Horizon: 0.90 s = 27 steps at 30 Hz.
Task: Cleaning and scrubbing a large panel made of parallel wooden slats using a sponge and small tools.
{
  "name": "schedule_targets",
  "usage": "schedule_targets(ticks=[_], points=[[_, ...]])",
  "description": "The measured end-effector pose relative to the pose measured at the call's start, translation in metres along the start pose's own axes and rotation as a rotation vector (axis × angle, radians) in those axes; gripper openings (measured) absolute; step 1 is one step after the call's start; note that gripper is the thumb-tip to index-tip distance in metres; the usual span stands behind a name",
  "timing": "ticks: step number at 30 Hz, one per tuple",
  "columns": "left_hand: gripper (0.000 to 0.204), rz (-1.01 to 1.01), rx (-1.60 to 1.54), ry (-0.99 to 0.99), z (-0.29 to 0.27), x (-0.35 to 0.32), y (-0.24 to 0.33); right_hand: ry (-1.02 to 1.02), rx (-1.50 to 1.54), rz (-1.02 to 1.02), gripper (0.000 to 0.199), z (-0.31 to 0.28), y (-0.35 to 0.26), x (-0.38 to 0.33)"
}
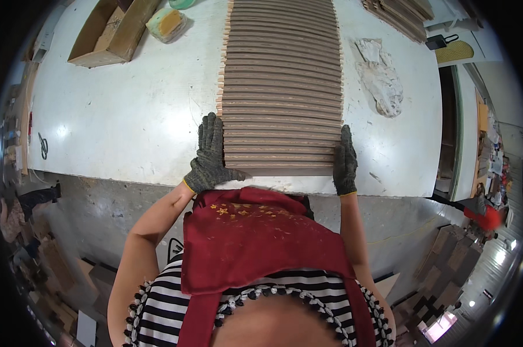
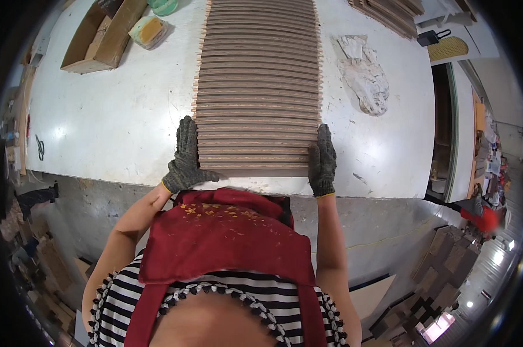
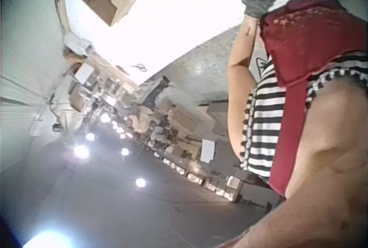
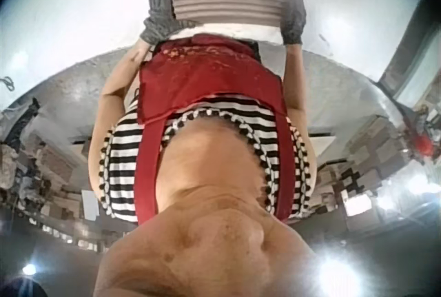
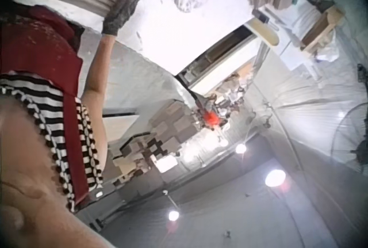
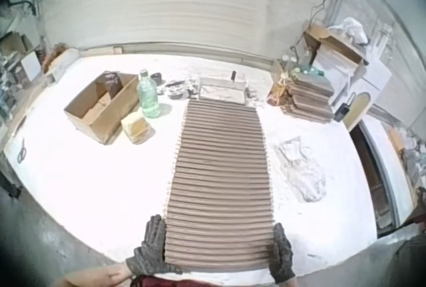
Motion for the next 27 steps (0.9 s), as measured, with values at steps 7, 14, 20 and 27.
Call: schedule_targets(ticks=[7,14,20,27], points=[[0.146,0.006,0.027,0.011,0.002,0.001,-0.002,0.072,0.102,-0.036,0.053,0.001,-0.008,0.004],[0.144,-0.019,-0.002,-0.020,0.001,0.004,0.001,0.012,-0.151,-0.029,0.062,-0.012,-0.014,0.005],[0.142,-0.059,-0.003,0.019,-0.012,-0.003,0.004,0.001,-0.544,-0.289,0.072,-0.007,-0.134,0.067],[0.140,-0.024,-0.048,0.024,-0.009,-0.001,0.010,-0.305,-0.444,-0.376,0.067,0.059,-0.135,0.086]])
Point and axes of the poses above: each hand's wrist, its own x-axis towards the middle knuckle, its own z-axis out of the palm, y = z × x, the point moved 4 cm from there along x, towards the middle knuckle, and after that the axes turned 14 degrees about -z, right-handed, at the moved point
